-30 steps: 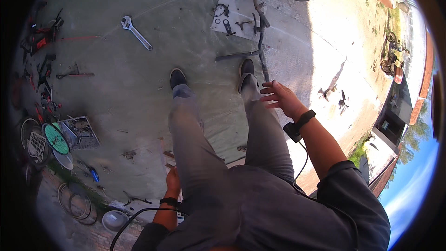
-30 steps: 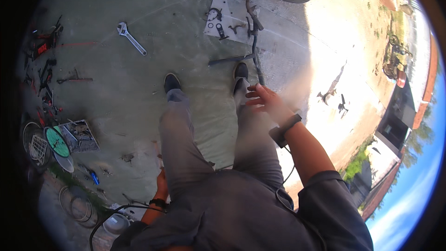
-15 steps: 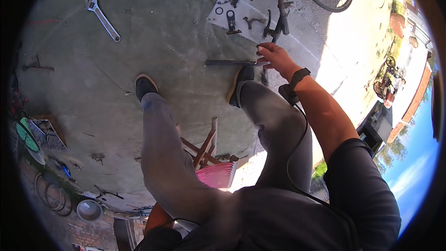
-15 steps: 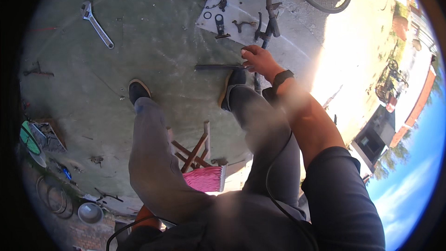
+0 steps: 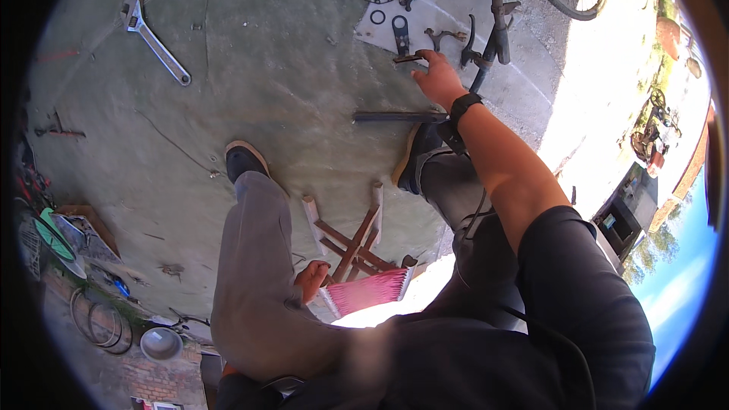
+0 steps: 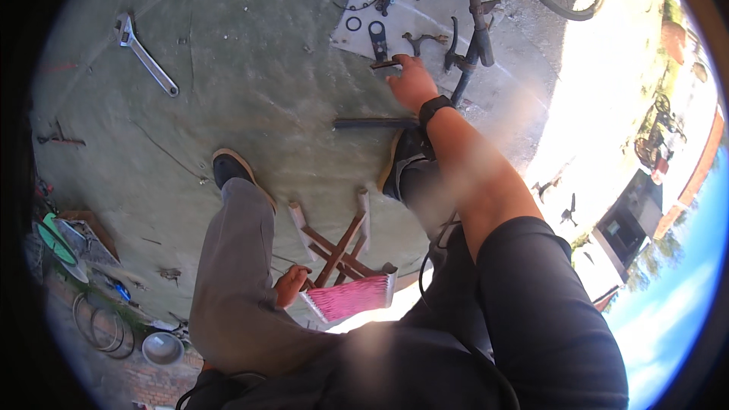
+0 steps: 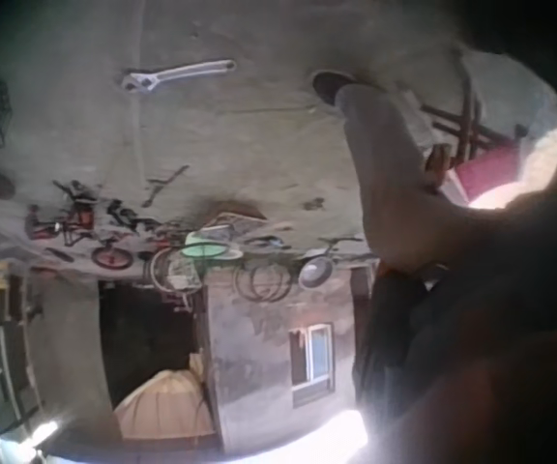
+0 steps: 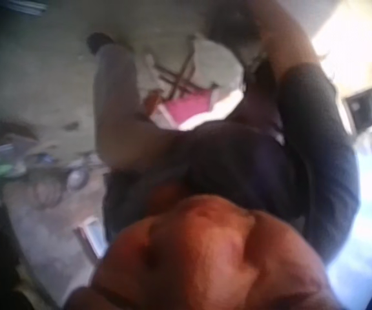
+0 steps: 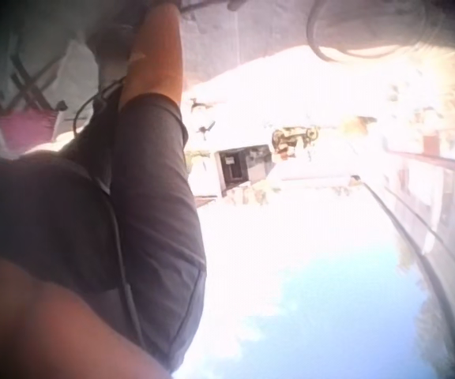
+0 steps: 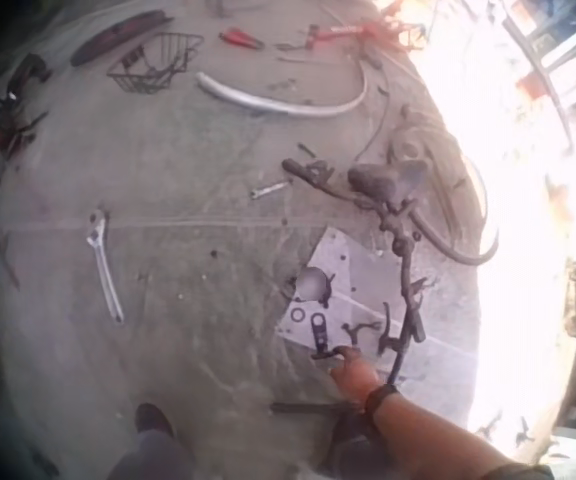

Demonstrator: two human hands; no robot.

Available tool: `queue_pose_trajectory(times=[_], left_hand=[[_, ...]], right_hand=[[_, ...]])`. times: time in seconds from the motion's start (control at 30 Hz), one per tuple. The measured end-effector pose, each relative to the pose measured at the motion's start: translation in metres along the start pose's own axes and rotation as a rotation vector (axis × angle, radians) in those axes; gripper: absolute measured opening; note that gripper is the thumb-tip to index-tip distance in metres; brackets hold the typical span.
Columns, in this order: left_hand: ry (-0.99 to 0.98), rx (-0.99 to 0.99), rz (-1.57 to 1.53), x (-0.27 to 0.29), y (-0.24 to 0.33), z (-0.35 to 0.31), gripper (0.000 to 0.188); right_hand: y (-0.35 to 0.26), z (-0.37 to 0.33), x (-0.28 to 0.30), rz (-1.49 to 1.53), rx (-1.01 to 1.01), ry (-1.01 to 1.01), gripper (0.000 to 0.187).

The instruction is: The person assembles a bicycle part by inserting a bolt into a metal bracket and then attaching a rubber grommet. They handle the bracket, bolt, and grommet by hand, then place the assembled bracket onto a bicycle handlebar.

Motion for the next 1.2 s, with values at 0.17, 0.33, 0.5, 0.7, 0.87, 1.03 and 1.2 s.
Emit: queue_pose_trajectory(times=[0.17,0.33,0.5,0.7,0.87,1.03,1.2], left_hand=[[-0.172,0.037,-0.095,0.009,0.005,-0.001,0.046],[-0.017,0.214,0.017,0.061,-0.001,-0.012,0.058],[0.098,0.405,0.215,0.114,-0.026,-0.022,0.055],[0.489,0.253,0.415,0.192,0.039,-0.077,0.051],[0.935,-0.130,0.322,0.245,0.167,-0.165,0.048],[1.158,-0.611,0.298,0.204,0.345,-0.255,0.045],[0.813,-1.073,0.530,0.036,0.468,-0.264,0.038]], right_hand=[[-0.005,0.014,-0.008,-0.123,0.024,0.020,0.044],[-0.011,0.030,-0.008,-0.195,0.058,0.011,0.028],[-0.031,0.032,0.001,-0.233,0.198,-0.074,0.023],[-0.071,0.021,0.053,-0.092,0.265,-0.096,0.028],[-0.113,-0.025,0.098,0.534,0.185,-0.345,0.024],[-0.166,-0.111,0.160,0.839,0.358,-0.344,0.023],[-0.199,-0.203,0.193,1.067,0.523,-0.359,0.026]])
Point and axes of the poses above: each hand's wrist, its own z-axis towards the middle knuckle, its own x-axis out of the back of the hand, y = z × x, the point moved 8 cm from there along z, towards the middle knuckle, and after that the axes turned 1 degree about z, right-handed, at the moved point
